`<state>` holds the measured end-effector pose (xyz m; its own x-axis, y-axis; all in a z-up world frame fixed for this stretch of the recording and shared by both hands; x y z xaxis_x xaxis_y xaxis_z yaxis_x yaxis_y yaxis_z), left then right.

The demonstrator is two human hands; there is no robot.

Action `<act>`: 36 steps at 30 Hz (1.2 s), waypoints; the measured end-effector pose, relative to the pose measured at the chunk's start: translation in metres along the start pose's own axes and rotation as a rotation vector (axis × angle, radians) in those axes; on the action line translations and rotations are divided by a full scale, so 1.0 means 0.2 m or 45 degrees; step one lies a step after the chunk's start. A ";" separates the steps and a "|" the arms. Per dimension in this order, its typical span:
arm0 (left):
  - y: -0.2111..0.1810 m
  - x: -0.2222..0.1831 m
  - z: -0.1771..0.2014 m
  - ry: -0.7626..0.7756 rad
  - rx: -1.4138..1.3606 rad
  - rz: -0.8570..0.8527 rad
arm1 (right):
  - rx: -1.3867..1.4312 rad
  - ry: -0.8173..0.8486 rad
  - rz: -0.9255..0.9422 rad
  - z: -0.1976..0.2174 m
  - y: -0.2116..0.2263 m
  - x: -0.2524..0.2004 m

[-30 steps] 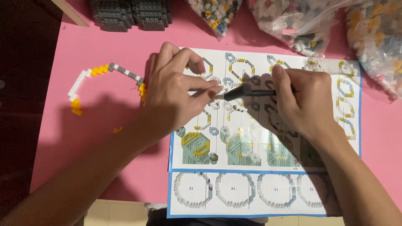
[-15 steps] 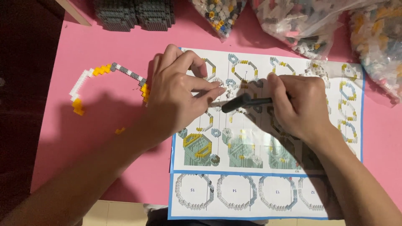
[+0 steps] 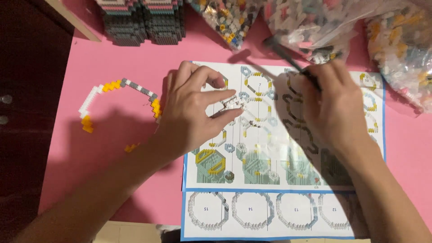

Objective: Assembling a complex structure using small interlocking plastic blocks and a small hammer tool while following a manual.

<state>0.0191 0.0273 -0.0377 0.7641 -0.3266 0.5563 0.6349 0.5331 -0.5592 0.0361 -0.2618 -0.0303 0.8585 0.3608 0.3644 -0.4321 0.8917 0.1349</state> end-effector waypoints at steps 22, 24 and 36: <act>0.02 0.04 0.09 0.538 -0.202 -0.038 | 0.194 0.017 0.728 0.07 0.21 -0.01; -0.02 0.07 0.11 0.555 -0.221 0.118 | 0.327 0.035 0.700 0.09 0.21 0.01; -0.17 0.16 0.11 0.138 -1.391 1.465 | 1.488 0.429 -0.210 0.06 0.23 -0.07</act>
<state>0.0202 0.0158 0.0122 0.8473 -0.2390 -0.4744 -0.5260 -0.2528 -0.8120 0.0003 -0.2289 -0.0184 0.8798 0.4743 0.0319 -0.1505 0.2144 0.9651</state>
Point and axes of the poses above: each hand's wrist, its own x-axis towards the middle knuckle, its own z-axis out of the back of the hand, y = z × x, the point moved 1 cm from there along x, towards the middle knuckle, and after that the axes turned 11 degrees about -x, right-handed, at the moved point
